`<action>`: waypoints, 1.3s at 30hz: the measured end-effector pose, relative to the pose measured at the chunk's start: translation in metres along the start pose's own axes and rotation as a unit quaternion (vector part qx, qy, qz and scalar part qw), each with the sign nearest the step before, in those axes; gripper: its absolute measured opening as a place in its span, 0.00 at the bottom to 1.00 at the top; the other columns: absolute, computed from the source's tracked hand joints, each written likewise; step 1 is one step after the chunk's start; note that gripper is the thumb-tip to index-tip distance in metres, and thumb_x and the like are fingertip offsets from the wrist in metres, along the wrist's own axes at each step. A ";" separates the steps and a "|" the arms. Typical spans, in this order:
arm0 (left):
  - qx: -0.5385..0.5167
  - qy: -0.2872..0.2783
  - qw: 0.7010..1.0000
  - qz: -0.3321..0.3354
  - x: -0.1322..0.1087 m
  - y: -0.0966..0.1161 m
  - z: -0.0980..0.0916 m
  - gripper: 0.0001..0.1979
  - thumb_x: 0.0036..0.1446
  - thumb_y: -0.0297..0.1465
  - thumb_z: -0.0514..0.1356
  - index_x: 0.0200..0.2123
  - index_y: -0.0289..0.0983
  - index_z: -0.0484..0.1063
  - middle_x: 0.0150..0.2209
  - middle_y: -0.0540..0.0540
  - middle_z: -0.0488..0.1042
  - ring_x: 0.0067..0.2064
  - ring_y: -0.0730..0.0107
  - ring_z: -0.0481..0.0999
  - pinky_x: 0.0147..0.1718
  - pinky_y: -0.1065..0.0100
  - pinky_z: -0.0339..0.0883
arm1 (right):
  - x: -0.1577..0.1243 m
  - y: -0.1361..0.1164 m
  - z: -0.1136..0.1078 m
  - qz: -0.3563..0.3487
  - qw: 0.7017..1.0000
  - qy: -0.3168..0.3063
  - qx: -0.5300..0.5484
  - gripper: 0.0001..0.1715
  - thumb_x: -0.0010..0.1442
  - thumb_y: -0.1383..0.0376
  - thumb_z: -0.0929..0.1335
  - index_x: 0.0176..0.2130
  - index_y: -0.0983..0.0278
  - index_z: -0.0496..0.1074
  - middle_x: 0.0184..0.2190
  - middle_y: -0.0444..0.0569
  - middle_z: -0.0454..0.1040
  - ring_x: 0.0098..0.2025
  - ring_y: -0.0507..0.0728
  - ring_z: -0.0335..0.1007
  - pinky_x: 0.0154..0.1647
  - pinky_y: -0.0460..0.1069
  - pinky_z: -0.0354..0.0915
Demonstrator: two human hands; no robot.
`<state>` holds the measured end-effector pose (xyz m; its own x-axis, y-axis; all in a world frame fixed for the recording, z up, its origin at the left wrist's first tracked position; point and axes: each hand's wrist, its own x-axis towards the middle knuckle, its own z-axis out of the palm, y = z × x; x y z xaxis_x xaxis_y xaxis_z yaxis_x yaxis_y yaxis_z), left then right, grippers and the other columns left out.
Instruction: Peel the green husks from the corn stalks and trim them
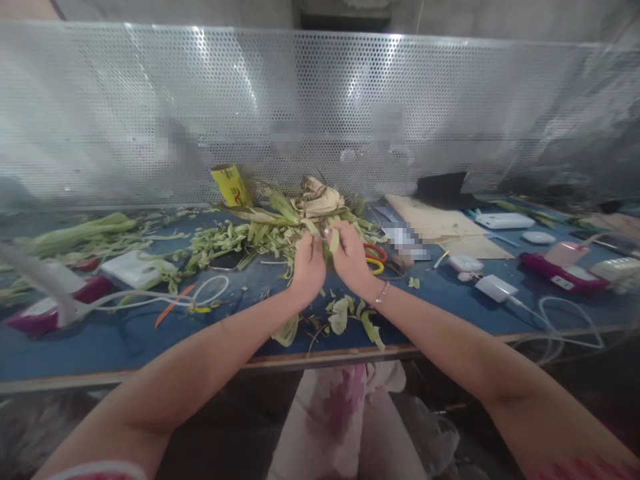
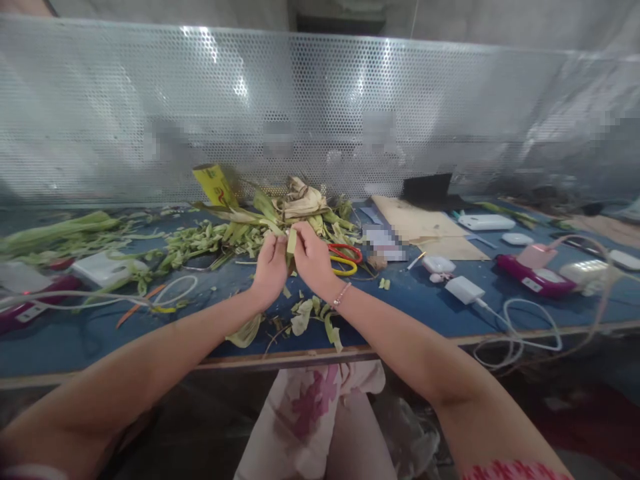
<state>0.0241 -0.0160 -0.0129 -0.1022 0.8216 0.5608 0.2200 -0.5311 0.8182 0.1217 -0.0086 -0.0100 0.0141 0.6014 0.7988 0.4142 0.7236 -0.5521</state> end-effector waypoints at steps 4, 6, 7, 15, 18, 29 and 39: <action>0.061 -0.021 0.998 0.027 0.006 0.002 -0.007 0.13 0.59 0.34 0.49 0.23 0.38 0.52 0.21 0.53 0.56 0.24 0.77 0.56 0.25 0.71 0.51 | 0.004 -0.003 -0.005 -0.001 1.000 0.003 0.002 0.09 0.61 0.61 0.58 0.34 0.62 0.63 0.30 0.46 0.66 0.34 0.54 0.62 0.37 0.49 0.60; 0.066 -0.035 0.996 0.051 0.009 0.003 -0.009 0.14 0.59 0.35 0.49 0.22 0.38 0.52 0.21 0.53 0.55 0.23 0.77 0.55 0.24 0.71 0.50 | 0.006 -0.004 -0.010 0.003 1.000 -0.002 -0.002 0.10 0.61 0.60 0.58 0.34 0.62 0.64 0.29 0.45 0.67 0.34 0.54 0.62 0.37 0.49 0.60; 0.065 -0.042 0.995 0.061 0.009 0.003 -0.010 0.14 0.59 0.35 0.49 0.22 0.38 0.52 0.21 0.53 0.54 0.23 0.77 0.55 0.24 0.71 0.50 | 0.007 -0.004 -0.011 0.005 1.000 -0.005 -0.004 0.10 0.61 0.60 0.58 0.34 0.62 0.64 0.29 0.45 0.67 0.34 0.54 0.62 0.37 0.49 0.60; 0.086 -0.064 0.992 0.068 0.009 0.005 -0.014 0.14 0.59 0.34 0.48 0.22 0.38 0.52 0.20 0.53 0.54 0.23 0.77 0.55 0.23 0.71 0.50 | 0.012 0.000 -0.016 0.027 0.998 -0.035 0.047 0.11 0.60 0.60 0.59 0.33 0.62 0.66 0.25 0.43 0.66 0.28 0.51 0.61 0.30 0.47 0.59; 0.081 -0.077 0.992 0.058 0.010 0.004 -0.015 0.13 0.60 0.34 0.46 0.24 0.38 0.53 0.21 0.53 0.55 0.24 0.76 0.56 0.24 0.71 0.51 | 0.013 0.000 -0.018 0.037 0.996 -0.043 0.062 0.10 0.59 0.60 0.60 0.32 0.62 0.66 0.23 0.42 0.64 0.25 0.51 0.59 0.27 0.46 0.58; 0.062 -0.087 0.993 0.048 0.012 0.003 -0.016 0.14 0.60 0.35 0.46 0.23 0.38 0.52 0.20 0.53 0.53 0.24 0.76 0.55 0.24 0.72 0.51 | 0.016 0.001 -0.024 0.037 0.994 -0.065 0.076 0.07 0.58 0.62 0.61 0.31 0.62 0.64 0.23 0.41 0.63 0.24 0.49 0.57 0.26 0.45 0.55; 0.079 -0.083 0.992 0.055 0.013 0.005 -0.018 0.14 0.59 0.35 0.47 0.22 0.37 0.53 0.20 0.52 0.55 0.25 0.76 0.57 0.25 0.72 0.52 | 0.018 0.004 -0.028 0.039 0.992 -0.090 0.078 0.10 0.58 0.59 0.61 0.30 0.62 0.63 0.20 0.40 0.62 0.22 0.49 0.56 0.25 0.45 0.55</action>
<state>0.0062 -0.0118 0.0012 0.0890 0.7901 0.6064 0.3719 -0.5912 0.7157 0.1489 -0.0045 0.0085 -0.1277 0.6988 0.7038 0.2719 0.7071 -0.6528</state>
